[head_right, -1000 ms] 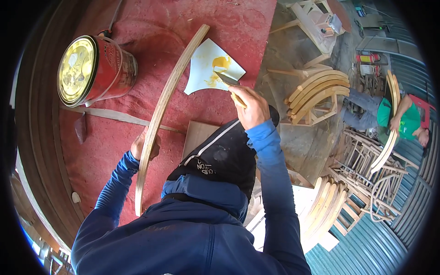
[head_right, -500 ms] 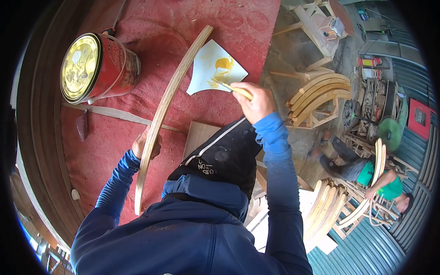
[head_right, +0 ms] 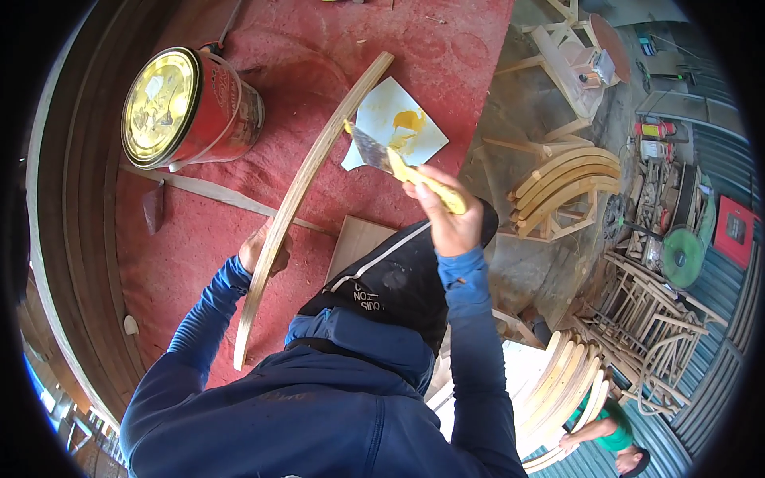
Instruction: Apply yellow glue to curved wooden furniture parts using a handheld scraper.
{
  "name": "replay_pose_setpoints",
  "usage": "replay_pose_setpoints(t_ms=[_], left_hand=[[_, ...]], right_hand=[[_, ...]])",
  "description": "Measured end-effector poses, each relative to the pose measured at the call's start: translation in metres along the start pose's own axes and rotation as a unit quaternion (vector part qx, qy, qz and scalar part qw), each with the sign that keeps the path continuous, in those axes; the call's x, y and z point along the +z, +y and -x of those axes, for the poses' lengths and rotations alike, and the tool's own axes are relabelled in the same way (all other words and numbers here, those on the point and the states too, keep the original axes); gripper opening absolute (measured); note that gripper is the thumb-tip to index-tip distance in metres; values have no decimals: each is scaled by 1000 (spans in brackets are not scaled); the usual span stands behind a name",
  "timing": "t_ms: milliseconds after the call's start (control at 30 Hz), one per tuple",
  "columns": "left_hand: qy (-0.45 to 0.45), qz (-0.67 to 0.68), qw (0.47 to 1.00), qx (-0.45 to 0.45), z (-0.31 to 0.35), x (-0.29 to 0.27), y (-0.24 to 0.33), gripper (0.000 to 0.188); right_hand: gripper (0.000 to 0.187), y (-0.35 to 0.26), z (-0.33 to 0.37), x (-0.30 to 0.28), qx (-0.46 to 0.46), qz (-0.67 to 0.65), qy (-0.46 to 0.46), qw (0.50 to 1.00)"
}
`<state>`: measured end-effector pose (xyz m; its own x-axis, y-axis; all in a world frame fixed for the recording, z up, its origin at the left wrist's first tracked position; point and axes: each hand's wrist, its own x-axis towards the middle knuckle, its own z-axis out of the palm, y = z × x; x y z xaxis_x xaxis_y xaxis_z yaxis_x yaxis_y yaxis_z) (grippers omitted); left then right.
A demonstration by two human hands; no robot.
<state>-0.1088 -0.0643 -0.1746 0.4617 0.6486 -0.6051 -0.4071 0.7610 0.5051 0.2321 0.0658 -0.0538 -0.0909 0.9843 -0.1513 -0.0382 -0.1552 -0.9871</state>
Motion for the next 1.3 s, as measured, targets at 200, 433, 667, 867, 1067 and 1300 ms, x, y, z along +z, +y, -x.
replay_pose_setpoints(t_ms=[200, 433, 667, 867, 1067, 1300], left_hand=[[-8, -1, 1000, 13, 0, 0, 0, 73], [-20, 27, 999, 5, -3, -3, -2, 71], [-4, 1, 1000, 20, -1, 3, 2, 70], [35, -6, 999, -14, 3, 3, 0, 71], [2, -4, 1000, 5, -1, -2, -2, 71], [4, -14, 1000, 5, 0, -2, -3, 72]], right_hand=[[25, 5, -3, 29, -243, 280, -62, 927], [36, -7, 17, 22, -289, 390, -118, 866], [38, -24, 2, 27, -297, 441, -160, 832], [36, -42, 2, 23, -209, 361, -160, 895], [38, -10, -14, 30, -264, 376, -78, 885], [38, -6, 26, 28, -268, 406, -130, 864]])
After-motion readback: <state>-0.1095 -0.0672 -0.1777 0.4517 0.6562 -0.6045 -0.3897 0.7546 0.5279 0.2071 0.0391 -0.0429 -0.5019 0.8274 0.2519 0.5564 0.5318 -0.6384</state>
